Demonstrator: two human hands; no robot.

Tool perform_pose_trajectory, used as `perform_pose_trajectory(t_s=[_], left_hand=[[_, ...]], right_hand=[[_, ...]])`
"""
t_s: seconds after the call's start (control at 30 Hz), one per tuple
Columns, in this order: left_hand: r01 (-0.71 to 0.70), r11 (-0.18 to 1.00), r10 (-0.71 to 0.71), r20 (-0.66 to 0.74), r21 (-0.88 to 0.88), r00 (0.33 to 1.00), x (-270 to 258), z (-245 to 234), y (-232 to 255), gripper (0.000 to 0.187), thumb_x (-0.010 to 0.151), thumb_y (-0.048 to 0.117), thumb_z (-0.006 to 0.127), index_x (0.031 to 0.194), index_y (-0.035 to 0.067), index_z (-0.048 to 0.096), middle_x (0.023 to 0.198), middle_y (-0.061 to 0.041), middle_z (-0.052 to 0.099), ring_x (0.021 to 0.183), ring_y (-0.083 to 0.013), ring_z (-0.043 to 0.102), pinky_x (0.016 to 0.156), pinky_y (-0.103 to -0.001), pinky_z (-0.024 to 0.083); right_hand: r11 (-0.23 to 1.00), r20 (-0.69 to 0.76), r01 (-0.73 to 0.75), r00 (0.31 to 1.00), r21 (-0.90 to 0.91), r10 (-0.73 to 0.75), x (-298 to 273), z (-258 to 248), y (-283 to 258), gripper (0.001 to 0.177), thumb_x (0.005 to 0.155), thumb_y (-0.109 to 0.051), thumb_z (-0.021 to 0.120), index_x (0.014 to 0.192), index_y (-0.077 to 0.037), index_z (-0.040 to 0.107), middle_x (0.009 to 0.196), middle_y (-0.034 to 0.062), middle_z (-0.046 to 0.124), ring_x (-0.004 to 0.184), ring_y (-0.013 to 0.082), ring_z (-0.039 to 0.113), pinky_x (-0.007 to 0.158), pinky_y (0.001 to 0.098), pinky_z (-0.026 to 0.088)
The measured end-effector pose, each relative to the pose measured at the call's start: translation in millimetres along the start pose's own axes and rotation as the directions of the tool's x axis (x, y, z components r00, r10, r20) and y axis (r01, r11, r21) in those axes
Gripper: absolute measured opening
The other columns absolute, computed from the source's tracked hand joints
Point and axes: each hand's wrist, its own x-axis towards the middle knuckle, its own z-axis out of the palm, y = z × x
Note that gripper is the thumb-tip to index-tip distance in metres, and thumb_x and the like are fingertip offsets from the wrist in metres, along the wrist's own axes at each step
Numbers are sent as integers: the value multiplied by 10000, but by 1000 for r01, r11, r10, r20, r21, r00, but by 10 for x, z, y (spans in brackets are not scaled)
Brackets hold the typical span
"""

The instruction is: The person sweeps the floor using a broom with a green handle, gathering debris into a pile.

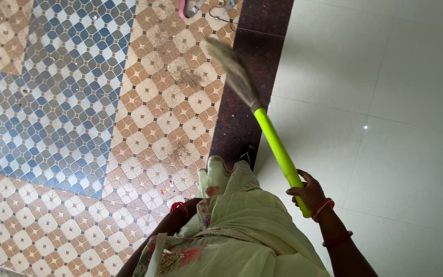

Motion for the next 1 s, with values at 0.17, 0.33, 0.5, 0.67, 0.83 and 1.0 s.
perform_pose_trajectory(t_s=[0.17,0.33,0.5,0.67,0.83,1.0], left_hand=[[18,1000,-19,49,23,999,432,-328,397,454,990,-4,486,1420,107,584,1303,-174,669,1155,-295,651,1006,-384,515],[40,999,-42,74,22,996,658,-546,633,433,994,12,493,1406,97,593,1298,-165,675,1147,-283,654,1005,-375,515],[49,999,-51,100,15,994,755,-677,801,413,998,27,499,1393,88,602,1294,-157,681,1139,-272,657,1004,-366,514],[64,998,-65,107,13,992,779,-842,881,394,1002,43,506,1380,78,611,1290,-148,687,1131,-261,660,1002,-357,514],[30,999,-33,120,28,992,1072,-988,1063,376,1006,58,513,1367,69,620,1286,-139,692,1123,-249,664,1001,-348,514],[-38,997,29,141,61,990,1391,-1261,1179,361,1010,74,519,1353,59,630,1281,-131,698,1115,-238,667,1000,-339,514]], right_hand=[[955,-190,55,982,291,1,115,-489,711,813,733,38,730,1483,-59,430,809,167,666,569,241,623,480,398,533],[803,-266,-75,922,591,282,512,-944,1230,450,757,27,663,1140,-59,444,772,137,602,570,263,593,486,420,532],[764,-151,-220,911,606,383,1033,-1719,935,317,877,-171,750,1014,-69,483,717,53,572,552,186,561,475,353,473],[911,-131,-354,913,213,386,1206,-1216,608,375,846,-96,726,1105,129,574,718,174,622,534,268,594,460,435,529],[966,-56,-230,973,-116,225,1454,-484,166,628,800,0,709,1286,51,316,785,224,632,611,307,655,517,477,579],[982,188,-101,974,-159,130,1817,-20,-921,598,792,-27,714,1317,13,432,807,178,655,601,243,662,538,421,585]])
